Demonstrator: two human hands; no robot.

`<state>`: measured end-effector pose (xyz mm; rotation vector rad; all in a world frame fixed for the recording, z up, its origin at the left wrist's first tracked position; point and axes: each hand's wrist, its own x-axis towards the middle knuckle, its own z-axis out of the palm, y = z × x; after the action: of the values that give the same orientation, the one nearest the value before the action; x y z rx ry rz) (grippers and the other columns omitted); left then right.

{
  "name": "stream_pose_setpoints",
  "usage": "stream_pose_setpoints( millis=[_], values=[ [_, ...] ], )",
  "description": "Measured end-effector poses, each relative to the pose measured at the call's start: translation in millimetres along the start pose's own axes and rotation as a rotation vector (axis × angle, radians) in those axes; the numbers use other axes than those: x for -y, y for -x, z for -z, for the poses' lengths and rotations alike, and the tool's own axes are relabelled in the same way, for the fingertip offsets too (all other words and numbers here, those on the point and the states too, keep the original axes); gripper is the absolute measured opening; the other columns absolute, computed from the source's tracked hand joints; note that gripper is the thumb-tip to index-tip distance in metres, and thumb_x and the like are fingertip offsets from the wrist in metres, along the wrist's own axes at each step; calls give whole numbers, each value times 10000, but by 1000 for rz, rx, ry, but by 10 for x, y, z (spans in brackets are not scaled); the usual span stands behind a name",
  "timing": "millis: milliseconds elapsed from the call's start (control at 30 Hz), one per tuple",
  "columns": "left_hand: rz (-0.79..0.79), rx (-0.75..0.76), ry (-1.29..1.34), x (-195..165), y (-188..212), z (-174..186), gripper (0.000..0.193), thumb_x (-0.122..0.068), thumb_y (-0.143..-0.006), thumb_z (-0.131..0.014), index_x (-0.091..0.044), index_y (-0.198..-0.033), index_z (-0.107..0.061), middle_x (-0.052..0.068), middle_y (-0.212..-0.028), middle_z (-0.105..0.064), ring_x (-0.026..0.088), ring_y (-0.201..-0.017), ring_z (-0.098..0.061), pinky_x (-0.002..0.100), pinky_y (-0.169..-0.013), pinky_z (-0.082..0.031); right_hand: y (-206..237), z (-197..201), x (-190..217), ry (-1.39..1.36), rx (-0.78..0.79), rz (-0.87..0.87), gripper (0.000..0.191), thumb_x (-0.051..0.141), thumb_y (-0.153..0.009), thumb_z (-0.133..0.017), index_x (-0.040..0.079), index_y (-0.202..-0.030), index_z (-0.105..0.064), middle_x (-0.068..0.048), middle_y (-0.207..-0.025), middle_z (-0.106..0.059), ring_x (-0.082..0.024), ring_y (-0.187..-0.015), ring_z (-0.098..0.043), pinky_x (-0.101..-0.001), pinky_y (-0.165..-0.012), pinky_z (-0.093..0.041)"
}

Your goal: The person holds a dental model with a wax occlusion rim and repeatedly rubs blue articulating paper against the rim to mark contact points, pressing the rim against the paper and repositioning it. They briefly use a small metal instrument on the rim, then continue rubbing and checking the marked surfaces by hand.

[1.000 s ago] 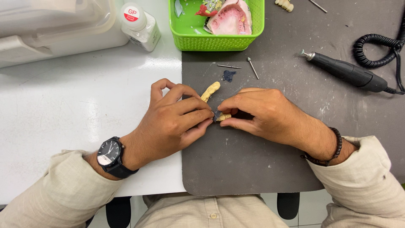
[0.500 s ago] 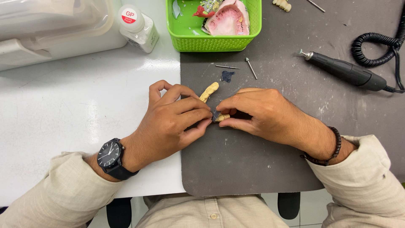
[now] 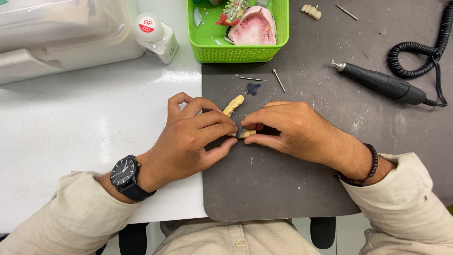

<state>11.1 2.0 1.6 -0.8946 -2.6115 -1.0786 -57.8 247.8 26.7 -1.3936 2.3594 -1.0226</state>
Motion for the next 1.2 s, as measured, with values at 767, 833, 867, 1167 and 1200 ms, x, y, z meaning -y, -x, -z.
stream_pose_setpoints(
  millis=[767,833,867,1167,1200],
  values=[
    [-11,-21,-25,1,8,-17,200,-190,-826,-847,-133,-1006,-779,-38,-1045,-742,174,-1084,-619,468,-975,-295,0,2,-13,-2,3,4,350,172,-800,-857,49,-1095,-713,-61,-923,-740,-208,-804,-717,-315,-690,-593],
    [-13,-25,-22,0,12,-18,197,-188,-833,-846,-137,-1011,-781,-42,-1048,-742,168,-1084,-621,466,-980,-297,3,-2,-14,6,8,1,354,171,-798,-860,49,-1096,-715,-60,-912,-739,-211,-800,-716,-320,-688,-591],
    [-16,-30,-28,3,10,-18,170,-179,-847,-843,-146,-1002,-781,-52,-1048,-744,159,-1085,-623,462,-987,-298,3,-2,-15,20,9,-1,350,169,-796,-864,49,-1089,-717,-60,-897,-737,-216,-794,-713,-329,-686,-586],
    [-4,-16,-38,-4,16,-15,123,-178,-872,-824,-149,-981,-774,-66,-1051,-740,160,-1093,-616,461,-988,-296,13,-9,-22,7,1,-5,361,162,-797,-864,44,-1100,-708,-67,-922,-742,-210,-801,-721,-319,-689,-594],
    [-3,-15,-41,-7,15,-12,126,-181,-872,-823,-149,-983,-774,-66,-1051,-739,160,-1093,-615,461,-988,-296,14,-9,-20,8,4,-6,363,163,-797,-864,44,-1102,-708,-67,-923,-742,-209,-800,-721,-318,-688,-595]
  ],
)
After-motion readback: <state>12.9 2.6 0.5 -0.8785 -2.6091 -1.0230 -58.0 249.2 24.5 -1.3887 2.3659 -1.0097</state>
